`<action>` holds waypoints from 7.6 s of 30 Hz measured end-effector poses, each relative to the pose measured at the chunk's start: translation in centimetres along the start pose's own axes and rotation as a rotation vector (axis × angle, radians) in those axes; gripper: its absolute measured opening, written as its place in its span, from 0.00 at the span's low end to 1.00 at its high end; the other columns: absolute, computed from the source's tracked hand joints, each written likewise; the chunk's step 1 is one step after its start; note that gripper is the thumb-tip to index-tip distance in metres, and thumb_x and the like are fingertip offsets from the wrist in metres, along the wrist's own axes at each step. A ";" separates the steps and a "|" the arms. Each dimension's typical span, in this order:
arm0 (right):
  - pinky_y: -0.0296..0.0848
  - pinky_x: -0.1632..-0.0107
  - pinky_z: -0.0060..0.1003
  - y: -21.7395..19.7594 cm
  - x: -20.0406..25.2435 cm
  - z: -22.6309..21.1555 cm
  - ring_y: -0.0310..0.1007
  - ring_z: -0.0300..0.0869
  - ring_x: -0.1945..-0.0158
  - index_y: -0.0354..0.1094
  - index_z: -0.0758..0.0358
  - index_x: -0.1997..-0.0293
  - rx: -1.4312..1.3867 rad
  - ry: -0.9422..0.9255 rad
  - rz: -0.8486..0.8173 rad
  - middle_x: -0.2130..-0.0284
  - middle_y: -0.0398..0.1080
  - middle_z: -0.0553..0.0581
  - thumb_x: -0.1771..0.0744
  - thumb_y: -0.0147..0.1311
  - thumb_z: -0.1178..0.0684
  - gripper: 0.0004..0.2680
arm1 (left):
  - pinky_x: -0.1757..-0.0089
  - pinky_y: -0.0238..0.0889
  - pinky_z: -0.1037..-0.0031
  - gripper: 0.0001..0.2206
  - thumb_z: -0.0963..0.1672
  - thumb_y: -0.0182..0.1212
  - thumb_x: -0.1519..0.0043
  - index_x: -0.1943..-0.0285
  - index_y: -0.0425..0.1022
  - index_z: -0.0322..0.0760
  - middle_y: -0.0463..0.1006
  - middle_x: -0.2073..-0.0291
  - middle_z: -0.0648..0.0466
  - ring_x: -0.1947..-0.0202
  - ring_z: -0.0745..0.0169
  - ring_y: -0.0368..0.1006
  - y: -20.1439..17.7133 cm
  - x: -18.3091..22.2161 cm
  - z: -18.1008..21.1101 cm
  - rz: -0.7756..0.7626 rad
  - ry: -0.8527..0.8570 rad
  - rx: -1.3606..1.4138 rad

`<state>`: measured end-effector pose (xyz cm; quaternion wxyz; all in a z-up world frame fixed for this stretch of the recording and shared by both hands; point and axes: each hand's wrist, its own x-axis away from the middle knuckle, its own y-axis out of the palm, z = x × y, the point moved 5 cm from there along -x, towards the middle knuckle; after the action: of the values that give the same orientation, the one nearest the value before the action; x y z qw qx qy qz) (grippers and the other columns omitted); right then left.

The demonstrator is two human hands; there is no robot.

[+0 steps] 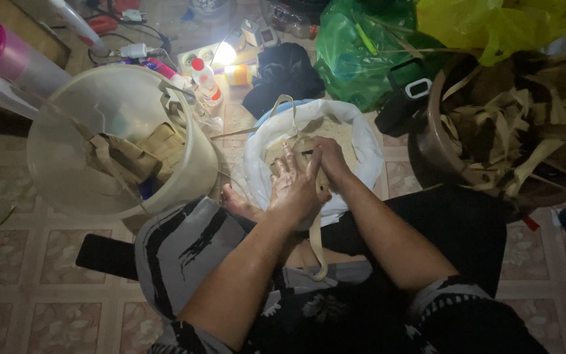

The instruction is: The person cleans and separates strips of material by hand, placing the finished strips onto a white cloth.

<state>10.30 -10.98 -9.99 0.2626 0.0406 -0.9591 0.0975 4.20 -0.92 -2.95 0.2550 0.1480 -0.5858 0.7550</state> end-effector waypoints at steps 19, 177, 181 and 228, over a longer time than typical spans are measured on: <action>0.60 0.65 0.36 -0.1 0.0 0.4 0.55 0.36 0.73 0.64 0.53 0.66 -0.020 -0.010 0.002 0.77 0.56 0.45 0.32 0.40 0.49 0.07 | 0.42 0.55 0.42 0.48 0.58 0.65 0.42 0.18 0.34 0.60 0.34 0.25 0.27 0.27 0.19 0.42 1.2 -1.2 -0.4 0.027 0.005 0.005; 0.66 0.58 0.32 -0.3 -0.7 1.1 0.63 0.34 0.66 0.65 0.59 0.72 -0.146 -0.244 0.023 0.69 0.69 0.48 0.34 0.45 0.55 0.06 | 0.49 0.61 0.39 0.47 0.54 0.71 0.41 0.19 0.39 0.52 0.31 0.28 0.20 0.36 0.17 0.53 0.5 -0.1 -0.5 0.216 0.141 0.007; 0.66 0.57 0.30 -0.3 -2.4 2.1 0.64 0.34 0.64 0.67 0.59 0.70 -0.146 -0.255 0.041 0.69 0.69 0.48 0.33 0.45 0.54 0.06 | 0.46 0.56 0.35 0.49 0.52 0.72 0.42 0.19 0.36 0.53 0.29 0.27 0.20 0.33 0.12 0.47 0.3 0.0 -0.1 0.175 0.137 0.082; 0.69 0.56 0.47 -0.8 -1.2 1.2 0.68 0.48 0.62 0.67 0.65 0.56 -0.027 0.010 0.061 0.66 0.67 0.61 0.30 0.41 0.55 0.08 | 0.42 0.62 0.46 0.45 0.55 0.62 0.40 0.18 0.33 0.56 0.32 0.25 0.27 0.28 0.16 0.42 0.3 0.0 -0.2 0.034 0.026 0.050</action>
<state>10.83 -11.97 -11.46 0.2650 0.0074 -0.9597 0.0928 4.04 -0.74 -3.30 0.2457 0.1346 -0.5657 0.7756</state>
